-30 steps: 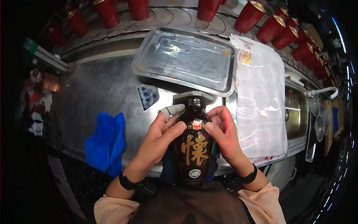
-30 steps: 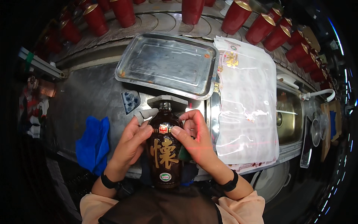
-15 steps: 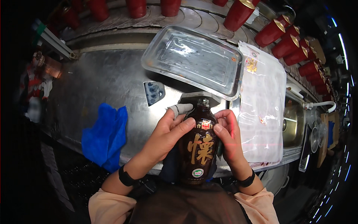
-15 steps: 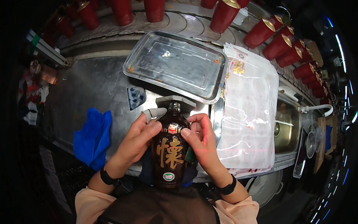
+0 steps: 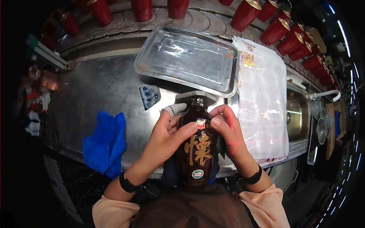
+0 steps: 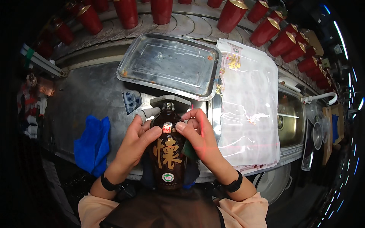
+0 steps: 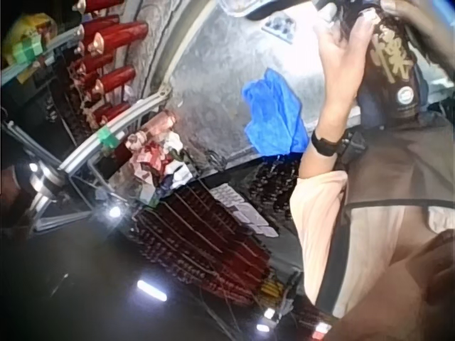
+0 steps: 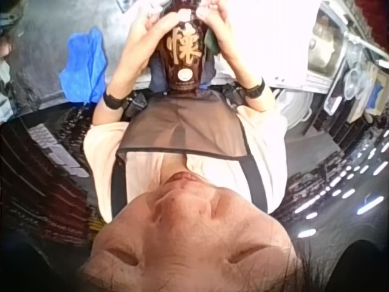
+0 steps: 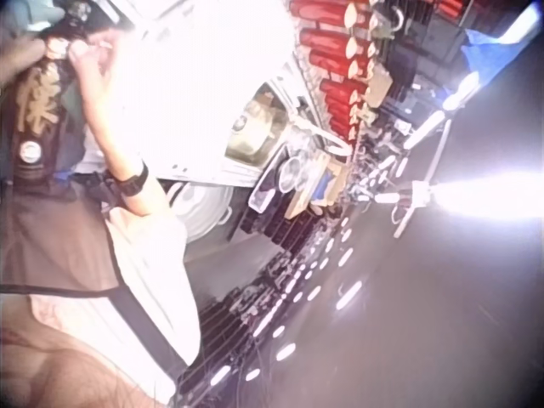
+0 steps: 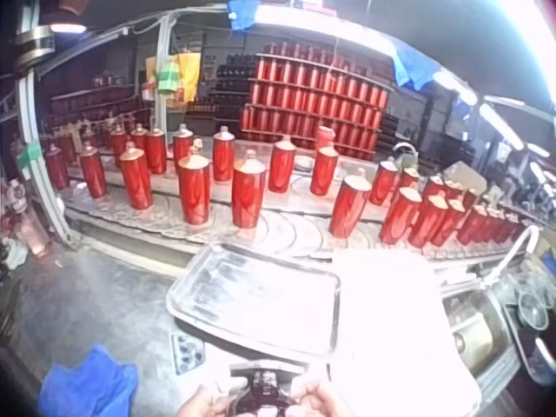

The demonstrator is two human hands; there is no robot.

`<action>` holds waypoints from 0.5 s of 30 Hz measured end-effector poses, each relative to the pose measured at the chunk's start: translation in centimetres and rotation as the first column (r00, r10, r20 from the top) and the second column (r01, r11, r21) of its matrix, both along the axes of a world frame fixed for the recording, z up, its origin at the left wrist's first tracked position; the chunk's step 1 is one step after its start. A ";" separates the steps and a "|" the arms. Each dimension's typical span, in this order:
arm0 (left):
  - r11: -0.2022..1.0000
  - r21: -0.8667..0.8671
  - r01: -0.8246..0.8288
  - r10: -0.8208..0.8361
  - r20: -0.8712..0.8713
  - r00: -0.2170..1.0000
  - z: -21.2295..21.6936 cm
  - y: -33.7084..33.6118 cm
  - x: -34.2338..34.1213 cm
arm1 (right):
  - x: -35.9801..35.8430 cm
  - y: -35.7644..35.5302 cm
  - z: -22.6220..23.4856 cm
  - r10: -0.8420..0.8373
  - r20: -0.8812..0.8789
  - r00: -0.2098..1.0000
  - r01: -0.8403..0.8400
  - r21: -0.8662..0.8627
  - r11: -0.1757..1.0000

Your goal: Manual application of adhesive labels to glass bottles at a production station.

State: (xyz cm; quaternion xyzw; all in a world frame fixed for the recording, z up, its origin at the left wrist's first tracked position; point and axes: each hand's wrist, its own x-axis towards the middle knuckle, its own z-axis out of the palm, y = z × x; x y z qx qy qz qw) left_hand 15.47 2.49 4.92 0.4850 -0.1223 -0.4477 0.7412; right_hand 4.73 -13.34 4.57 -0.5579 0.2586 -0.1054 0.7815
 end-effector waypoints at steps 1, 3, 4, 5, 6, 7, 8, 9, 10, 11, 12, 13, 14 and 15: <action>0.999 0.027 0.021 -0.022 0.038 0.999 -0.1 -0.2 0.1 | 0.1 -0.1 0.0 0.028 -0.039 0.999 -0.032 -0.093 0.995; 0.998 0.052 0.042 -0.045 0.073 0.996 0.2 -0.5 0.2 | 0.1 -0.1 -0.3 0.042 -0.036 0.998 -0.047 -0.151 0.987; 0.997 0.055 0.045 -0.049 0.073 0.996 0.2 -0.5 0.1 | 0.1 -0.1 -0.4 0.038 -0.035 0.999 -0.043 -0.148 0.988; 0.998 0.052 0.032 -0.036 0.079 0.996 0.1 -0.5 0.0 | 0.1 0.0 -0.5 0.038 -0.015 0.999 -0.040 -0.143 0.989; 0.999 0.049 0.019 -0.024 0.084 0.996 0.1 -0.5 0.0 | 0.0 0.0 -0.5 0.038 0.005 0.999 -0.037 -0.137 0.990; 0.998 0.051 0.023 -0.028 0.085 0.996 0.0 -0.5 0.0 | 0.0 0.0 -0.5 0.034 0.006 0.999 -0.033 -0.135 0.990; 0.999 0.048 0.024 -0.028 0.078 0.997 0.0 -0.5 0.0 | 0.0 0.0 -0.4 0.036 -0.003 0.999 -0.036 -0.152 0.988; 0.999 0.044 0.025 -0.028 0.071 0.997 0.0 -0.5 0.0 | -0.1 0.0 -0.3 0.039 -0.011 0.999 -0.040 -0.170 0.985; 0.999 0.045 0.028 -0.032 0.073 0.997 -0.1 -0.5 0.0 | -0.1 0.0 -0.3 0.035 -0.008 0.999 -0.036 -0.168 0.985; 0.998 0.052 0.022 -0.026 0.075 0.997 -0.2 -0.4 0.0 | -0.1 -0.1 -0.3 0.044 -0.020 0.999 -0.047 -0.165 0.985; 0.998 0.059 0.015 -0.020 0.078 0.997 -0.2 -0.3 0.0 | -0.1 -0.3 -0.3 0.053 -0.032 0.998 -0.058 -0.162 0.985; 0.998 0.056 0.014 -0.018 0.081 0.997 -0.3 -0.3 0.0 | 0.0 -0.5 -0.4 0.017 -0.048 0.999 -0.020 -0.058 0.998; 0.998 0.061 0.014 -0.019 0.077 0.997 -0.4 -0.2 0.0 | 0.1 -0.9 -0.7 -0.016 -0.067 0.998 0.019 0.046 0.999; 0.998 0.065 0.014 -0.019 0.073 0.997 -0.5 -0.2 0.0 | -0.5 -2.3 -1.0 -0.049 -0.096 0.994 0.067 0.200 0.977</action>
